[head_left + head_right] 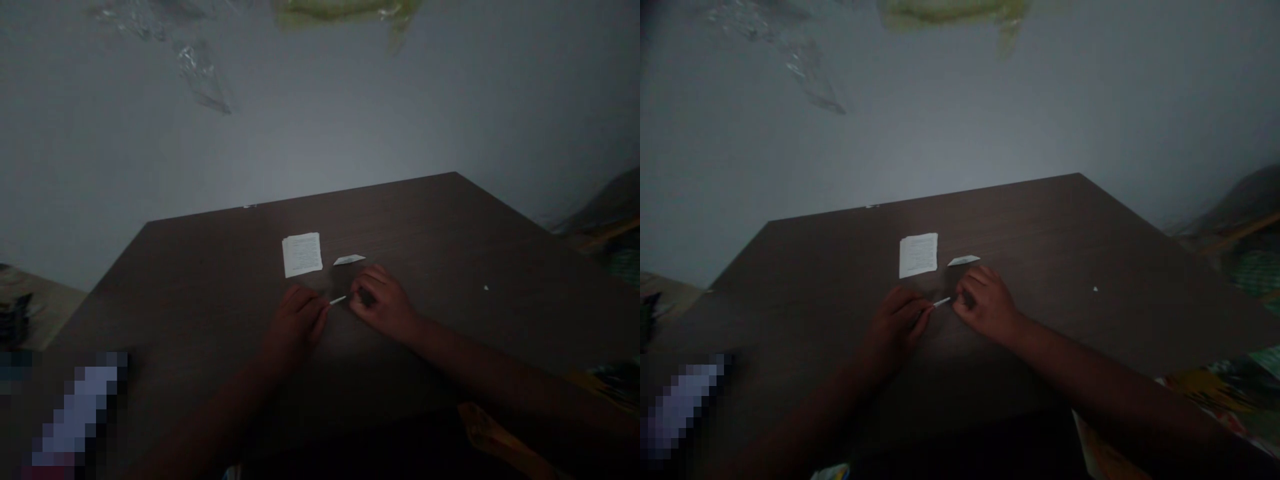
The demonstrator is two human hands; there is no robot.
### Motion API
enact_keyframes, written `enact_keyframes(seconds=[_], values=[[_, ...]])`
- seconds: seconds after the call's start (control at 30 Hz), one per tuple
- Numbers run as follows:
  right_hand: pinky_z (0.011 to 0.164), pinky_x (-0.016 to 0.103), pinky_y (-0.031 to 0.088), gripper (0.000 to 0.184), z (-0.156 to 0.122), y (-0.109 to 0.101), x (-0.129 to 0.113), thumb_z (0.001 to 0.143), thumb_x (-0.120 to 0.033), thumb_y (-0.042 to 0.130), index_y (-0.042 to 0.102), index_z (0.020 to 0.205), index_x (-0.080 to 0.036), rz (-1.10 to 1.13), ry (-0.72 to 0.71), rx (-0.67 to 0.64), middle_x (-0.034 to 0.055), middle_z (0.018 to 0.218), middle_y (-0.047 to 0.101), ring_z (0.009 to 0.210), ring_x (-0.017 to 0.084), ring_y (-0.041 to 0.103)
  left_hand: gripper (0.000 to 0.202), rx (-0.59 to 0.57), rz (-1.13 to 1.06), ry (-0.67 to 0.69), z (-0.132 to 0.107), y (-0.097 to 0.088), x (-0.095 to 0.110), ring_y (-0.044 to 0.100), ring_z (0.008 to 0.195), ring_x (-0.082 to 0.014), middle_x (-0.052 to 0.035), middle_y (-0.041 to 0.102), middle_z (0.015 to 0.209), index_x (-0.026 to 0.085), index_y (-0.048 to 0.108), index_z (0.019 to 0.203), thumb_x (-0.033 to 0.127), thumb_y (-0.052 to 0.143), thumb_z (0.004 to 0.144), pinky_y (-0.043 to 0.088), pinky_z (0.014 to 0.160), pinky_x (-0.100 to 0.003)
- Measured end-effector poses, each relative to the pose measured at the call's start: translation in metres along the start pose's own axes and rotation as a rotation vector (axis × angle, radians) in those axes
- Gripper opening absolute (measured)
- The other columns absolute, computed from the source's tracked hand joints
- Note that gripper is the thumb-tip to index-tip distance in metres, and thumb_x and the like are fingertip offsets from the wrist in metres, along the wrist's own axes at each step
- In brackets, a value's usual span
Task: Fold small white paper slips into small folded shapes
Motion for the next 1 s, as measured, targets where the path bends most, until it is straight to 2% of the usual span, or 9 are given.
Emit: enact_keyframes(seconds=[0.1,0.17,0.23,0.37,0.5,0.7,0.83,0.93,1.0], values=[[0.092,0.046,0.062,0.020,0.000,-0.004,-0.006,0.100,-0.011,0.074,0.071,0.110,-0.028,0.035,-0.044,0.021,0.0052,0.103,0.080,0.099,0.029,0.075,0.025,-0.007,-0.003,0.016,0.000,0.000,0.001,0.079,0.098,-0.0257,-0.0061,0.085,0.108,0.026,0.085,0.113,0.007,0.068,0.115,0.070,0.094,-0.039],[0.095,0.048,0.063,0.022,0.000,0.001,-0.015,0.102,-0.015,0.077,0.074,0.121,-0.026,0.045,-0.098,-0.003,0.0081,0.113,0.083,0.105,0.030,0.076,0.023,-0.018,-0.015,0.044,0.002,0.002,0.004,0.080,0.097,-0.0259,-0.0065,0.085,0.107,0.025,0.084,0.113,0.007,0.069,0.114,0.070,0.092,-0.039],[0.096,0.049,0.062,0.019,0.000,0.009,-0.022,0.107,-0.019,0.080,0.076,0.124,-0.026,0.022,-0.146,-0.052,0.0083,0.115,0.084,0.107,0.030,0.076,0.023,-0.043,-0.018,0.049,0.003,0.006,0.004,0.080,0.097,-0.0268,-0.0070,0.085,0.108,0.025,0.084,0.113,0.006,0.070,0.112,0.070,0.092,-0.041],[0.091,0.047,0.058,0.009,-0.001,0.022,-0.027,0.113,-0.018,0.078,0.079,0.114,-0.027,-0.025,-0.210,-0.095,0.0044,0.104,0.085,0.102,0.028,0.074,0.026,-0.070,-0.007,0.035,0.006,0.011,0.001,0.082,0.099,-0.0287,-0.0081,0.087,0.110,0.026,0.083,0.113,0.005,0.068,0.109,0.072,0.094,-0.044],[0.091,0.047,0.056,0.010,-0.003,0.030,-0.025,0.115,-0.020,0.077,0.082,0.111,-0.027,-0.042,-0.228,-0.114,0.0046,0.102,0.084,0.103,0.029,0.072,0.024,-0.045,0.013,0.057,0.008,0.014,0.001,0.082,0.099,-0.0291,-0.0077,0.084,0.107,0.026,0.078,0.104,0.002,0.071,0.104,0.069,0.095,-0.042],[0.090,0.048,0.056,0.018,-0.005,0.039,-0.025,0.117,-0.022,0.074,0.080,0.102,-0.028,-0.059,-0.245,-0.159,0.0053,0.095,0.078,0.099,0.030,0.068,0.025,-0.120,0.118,0.024,0.012,0.033,-0.002,0.077,0.099,-0.0319,-0.0078,0.078,0.098,0.026,0.069,0.090,0.002,0.076,0.096,0.067,0.095,-0.047],[0.090,0.048,0.056,0.020,-0.001,0.034,-0.025,0.118,-0.021,0.070,0.081,0.103,-0.026,-0.074,-0.276,-0.117,0.0062,0.097,0.079,0.100,0.029,0.068,0.023,-0.128,0.146,0.009,0.013,0.035,-0.012,0.076,0.104,-0.0318,-0.0075,0.077,0.100,0.025,0.070,0.091,0.003,0.075,0.096,0.067,0.101,-0.049],[0.091,0.048,0.057,0.022,0.002,0.028,-0.017,0.119,-0.022,0.068,0.082,0.102,-0.026,-0.091,-0.249,-0.085,0.0069,0.097,0.081,0.101,0.030,0.070,0.024,-0.103,0.154,-0.022,0.012,0.026,-0.032,0.075,0.106,-0.0297,-0.0059,0.076,0.104,0.025,0.068,0.092,0.003,0.074,0.095,0.067,0.104,-0.045],[0.093,0.049,0.058,0.021,0.005,0.024,-0.007,0.119,-0.024,0.069,0.083,0.103,-0.025,-0.090,-0.212,-0.068,0.0078,0.098,0.082,0.101,0.031,0.071,0.026,-0.086,0.157,-0.044,0.012,0.018,-0.049,0.074,0.101,-0.0278,-0.0043,0.074,0.100,0.027,0.064,0.089,0.003,0.075,0.092,0.066,0.097,-0.041]])
Point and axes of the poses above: each hand's wrist, its own z-axis towards the middle knuckle, its own y-axis out of the palm, x = y × z, the point moved 10 cm from there along z, towards the middle knuckle
